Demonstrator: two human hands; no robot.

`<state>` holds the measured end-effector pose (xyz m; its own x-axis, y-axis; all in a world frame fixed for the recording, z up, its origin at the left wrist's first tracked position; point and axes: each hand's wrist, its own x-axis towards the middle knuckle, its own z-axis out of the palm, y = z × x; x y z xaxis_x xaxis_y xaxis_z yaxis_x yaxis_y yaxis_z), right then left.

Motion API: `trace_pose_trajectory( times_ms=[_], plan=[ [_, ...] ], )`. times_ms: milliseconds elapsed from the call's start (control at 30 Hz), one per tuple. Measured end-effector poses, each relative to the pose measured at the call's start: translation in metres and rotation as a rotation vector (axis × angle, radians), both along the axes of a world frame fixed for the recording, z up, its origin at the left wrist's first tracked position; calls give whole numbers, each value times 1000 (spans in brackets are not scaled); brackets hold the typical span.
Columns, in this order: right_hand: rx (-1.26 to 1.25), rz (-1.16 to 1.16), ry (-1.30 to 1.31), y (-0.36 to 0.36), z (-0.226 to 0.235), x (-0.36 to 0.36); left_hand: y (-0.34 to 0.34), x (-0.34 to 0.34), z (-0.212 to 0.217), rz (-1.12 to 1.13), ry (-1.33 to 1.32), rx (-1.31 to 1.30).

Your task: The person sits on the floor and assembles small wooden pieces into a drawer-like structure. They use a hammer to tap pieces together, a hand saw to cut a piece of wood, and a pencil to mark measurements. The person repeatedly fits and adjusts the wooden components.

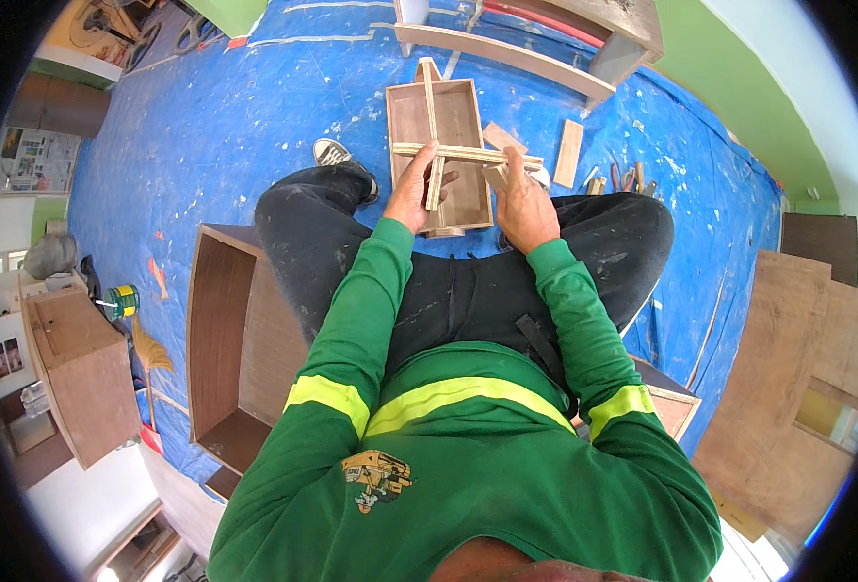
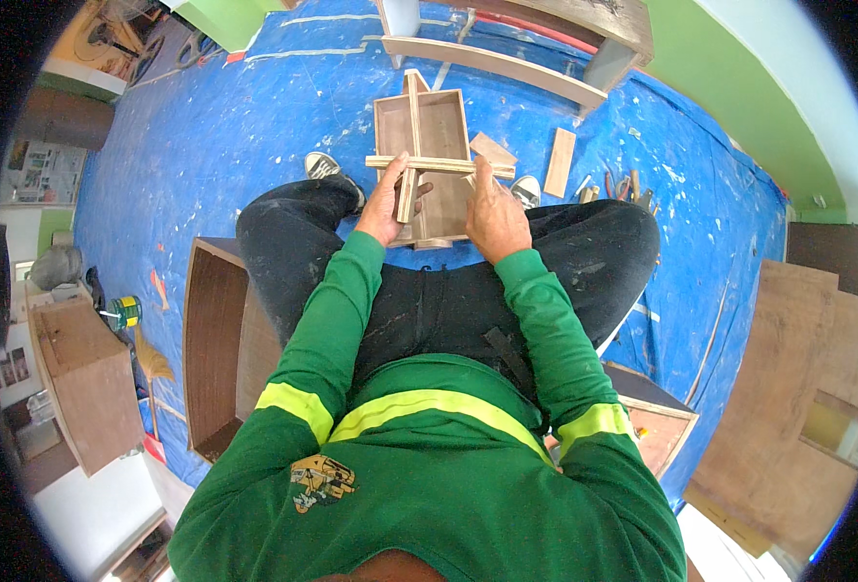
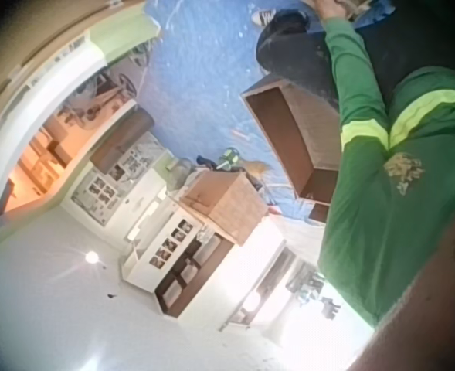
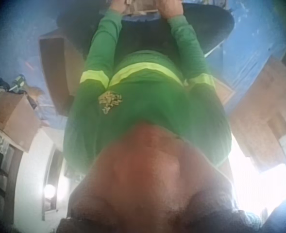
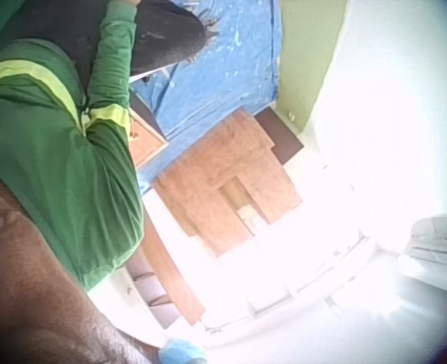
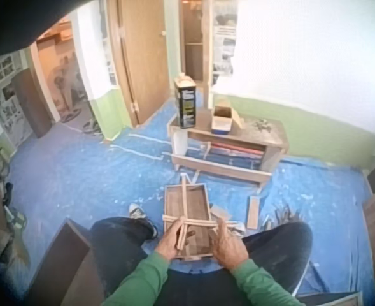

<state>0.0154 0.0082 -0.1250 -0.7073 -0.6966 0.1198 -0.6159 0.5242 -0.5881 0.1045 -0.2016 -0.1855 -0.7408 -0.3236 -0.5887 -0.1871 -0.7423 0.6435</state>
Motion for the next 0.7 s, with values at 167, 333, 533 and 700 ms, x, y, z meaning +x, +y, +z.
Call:
trace_pose_trajectory(
  times_ms=[167, 333, 533, 700],
  plan=[
    [46, -107, -33, -5, -3, 2, 26, -10, 7, 120, 38, -94],
    [28, -174, -79, -23, 16, 5, 38, -19, 10, 208, 51, -78],
    [-126, -173, -37, -40, -6, 13, 50, -23, 5, 275, 78, -26],
    [-161, -268, -86, -38, -14, 8, 57, -28, 4, 331, 124, 16]
  ],
)
